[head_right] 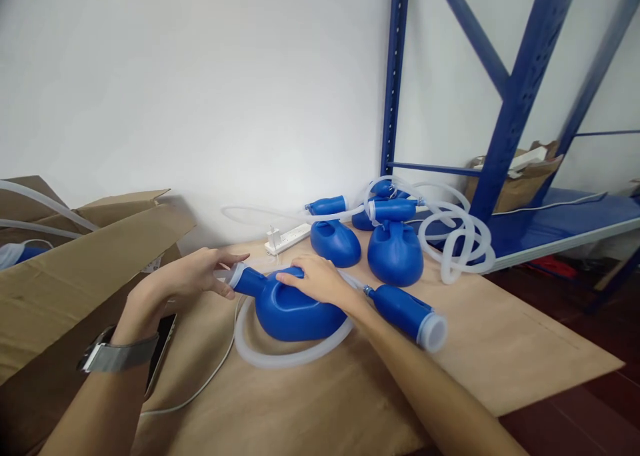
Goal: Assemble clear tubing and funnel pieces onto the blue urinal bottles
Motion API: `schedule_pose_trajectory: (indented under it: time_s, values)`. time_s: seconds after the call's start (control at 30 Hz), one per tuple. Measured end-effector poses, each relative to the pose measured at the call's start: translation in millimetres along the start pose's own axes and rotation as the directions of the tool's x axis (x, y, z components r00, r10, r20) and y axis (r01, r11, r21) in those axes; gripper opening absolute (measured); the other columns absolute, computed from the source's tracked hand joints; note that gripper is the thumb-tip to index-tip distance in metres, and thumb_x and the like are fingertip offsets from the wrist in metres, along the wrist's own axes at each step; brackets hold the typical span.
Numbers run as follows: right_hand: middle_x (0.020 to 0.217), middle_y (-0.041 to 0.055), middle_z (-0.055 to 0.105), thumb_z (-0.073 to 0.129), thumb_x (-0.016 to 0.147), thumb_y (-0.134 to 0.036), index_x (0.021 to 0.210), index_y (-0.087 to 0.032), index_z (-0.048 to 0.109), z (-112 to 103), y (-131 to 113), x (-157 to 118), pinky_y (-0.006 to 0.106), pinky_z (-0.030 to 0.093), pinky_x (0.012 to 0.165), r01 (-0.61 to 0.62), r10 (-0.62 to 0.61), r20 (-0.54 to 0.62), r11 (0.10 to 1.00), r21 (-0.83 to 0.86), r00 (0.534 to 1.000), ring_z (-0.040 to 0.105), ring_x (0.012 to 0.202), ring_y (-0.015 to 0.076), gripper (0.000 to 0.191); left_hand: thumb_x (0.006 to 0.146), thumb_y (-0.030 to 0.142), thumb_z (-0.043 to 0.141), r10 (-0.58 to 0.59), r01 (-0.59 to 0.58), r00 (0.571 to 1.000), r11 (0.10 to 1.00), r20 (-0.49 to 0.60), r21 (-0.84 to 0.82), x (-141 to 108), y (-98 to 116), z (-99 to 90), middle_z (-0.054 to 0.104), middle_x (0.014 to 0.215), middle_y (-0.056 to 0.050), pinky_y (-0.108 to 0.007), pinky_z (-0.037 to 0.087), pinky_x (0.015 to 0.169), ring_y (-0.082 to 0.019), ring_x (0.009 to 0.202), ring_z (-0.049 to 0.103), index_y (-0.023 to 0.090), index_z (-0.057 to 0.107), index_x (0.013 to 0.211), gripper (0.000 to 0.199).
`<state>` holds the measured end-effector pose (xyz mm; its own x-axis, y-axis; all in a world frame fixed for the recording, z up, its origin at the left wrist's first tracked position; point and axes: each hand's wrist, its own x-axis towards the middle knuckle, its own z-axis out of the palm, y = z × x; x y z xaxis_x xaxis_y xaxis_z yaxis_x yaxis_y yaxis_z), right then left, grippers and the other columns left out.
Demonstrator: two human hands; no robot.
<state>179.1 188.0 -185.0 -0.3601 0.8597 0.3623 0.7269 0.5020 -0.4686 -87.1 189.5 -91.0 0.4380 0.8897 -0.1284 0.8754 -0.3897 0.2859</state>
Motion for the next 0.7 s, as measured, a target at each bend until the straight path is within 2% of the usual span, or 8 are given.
schedule_pose_trajectory:
  time_s: [0.1, 0.27, 0.33, 0.4, 0.5, 0.6, 0.63, 0.7]
  values:
    - [0.104, 0.0107, 0.074, 0.046, 0.094, -0.071, 0.099, -0.020, 0.074, 2.2, 0.1, 3.7, 0.037, 0.046, 0.086, -0.019, 0.020, 0.040, 0.999, -0.035, 0.999, 0.066, 0.102, 0.0289, 0.058, 0.064, 0.042, 0.079, -0.008, 0.007, 1.000, 0.999, 0.023, 0.048, 1.9, 0.7, -2.1, 0.072, 0.127, -0.007, -0.032, 0.047, 0.096, -0.031, 0.116, 0.064, 0.024, 0.059, 0.142, 0.082]
    - [0.104, 0.0123, 0.075, 0.038, 0.095, -0.073, 0.104, -0.019, 0.074, 4.3, -1.5, 5.2, 0.040, 0.046, 0.088, -0.063, 0.068, 0.080, 0.996, -0.064, 0.994, 0.067, 0.102, 0.0323, 0.065, 0.065, 0.043, 0.078, -0.003, -0.003, 0.995, 0.998, 0.099, 0.059, 9.9, 0.5, -2.9, 0.069, 0.131, -0.007, -0.031, 0.047, 0.097, -0.030, 0.119, 0.063, 0.021, 0.059, 0.141, 0.082]
    - [0.109, 0.0105, 0.075, 0.031, 0.098, -0.072, 0.102, -0.022, 0.075, 1.9, -1.6, 5.6, 0.041, 0.045, 0.090, -0.073, 0.076, 0.084, 0.997, -0.033, 0.994, 0.066, 0.107, 0.0330, 0.067, 0.065, 0.043, 0.079, 0.013, -0.019, 0.995, 0.998, 0.096, 0.056, 10.6, 1.8, -1.1, 0.068, 0.133, -0.008, -0.031, 0.047, 0.097, -0.030, 0.118, 0.062, 0.020, 0.061, 0.139, 0.079]
    - [0.106, 0.0085, 0.075, 0.025, 0.098, -0.074, 0.102, -0.024, 0.075, -4.0, -3.7, 8.5, 0.041, 0.045, 0.091, -0.101, 0.097, 0.125, 0.995, 0.024, 0.987, 0.067, 0.106, 0.0326, 0.071, 0.062, 0.044, 0.081, 0.024, -0.028, 0.999, 0.997, 0.047, 0.078, 9.1, 5.5, 1.8, 0.070, 0.130, -0.009, -0.032, 0.046, 0.096, -0.032, 0.114, 0.063, 0.020, 0.066, 0.132, 0.076]
    - [0.074, 0.0065, 0.073, 0.020, 0.094, -0.080, 0.102, -0.022, 0.075, -16.4, -13.7, 19.3, 0.041, 0.048, 0.086, -0.196, 0.166, 0.298, 0.978, 0.072, 0.940, 0.071, 0.079, 0.0284, 0.080, 0.059, 0.056, 0.084, 0.072, -0.072, 0.997, 0.997, -0.021, 0.020, 5.7, 12.5, 6.6, 0.074, 0.118, -0.007, -0.032, 0.047, 0.090, -0.033, 0.107, 0.064, 0.022, 0.071, 0.124, 0.075]
    - [0.055, 0.0036, 0.065, 0.024, 0.091, -0.083, 0.101, -0.020, 0.074, -21.8, -29.2, 32.6, 0.039, 0.050, 0.074, -0.264, 0.224, 0.446, 0.964, 0.028, 0.867, 0.065, 0.055, 0.0232, 0.081, 0.072, 0.067, 0.071, 0.151, -0.154, 0.988, 0.974, -0.034, -0.167, 6.5, 16.2, 11.4, 0.077, 0.101, -0.003, -0.029, 0.047, 0.080, -0.028, 0.094, 0.066, 0.022, 0.076, 0.111, 0.060]
    - [0.055, 0.0038, 0.065, 0.027, 0.091, -0.082, 0.099, -0.020, 0.074, -20.8, -33.5, 36.0, 0.037, 0.050, 0.070, -0.249, 0.218, 0.456, 0.968, 0.008, 0.863, 0.065, 0.054, 0.0223, 0.078, 0.077, 0.068, 0.064, 0.165, -0.171, 0.985, 0.961, -0.045, -0.216, 8.1, 16.3, 13.1, 0.077, 0.094, -0.003, -0.028, 0.046, 0.077, -0.026, 0.090, 0.065, 0.021, 0.077, 0.104, 0.056]
    - [0.058, 0.0042, 0.067, 0.034, 0.092, -0.079, 0.095, -0.019, 0.072, -15.6, -38.7, 40.0, 0.033, 0.048, 0.065, -0.179, 0.163, 0.420, 0.984, 0.000, 0.893, 0.065, 0.055, 0.0210, 0.071, 0.085, 0.067, 0.054, 0.184, -0.197, 0.980, 0.946, -0.074, -0.256, 12.8, 15.4, 16.5, 0.075, 0.085, -0.003, -0.028, 0.045, 0.074, -0.024, 0.084, 0.063, 0.019, 0.077, 0.092, 0.054]
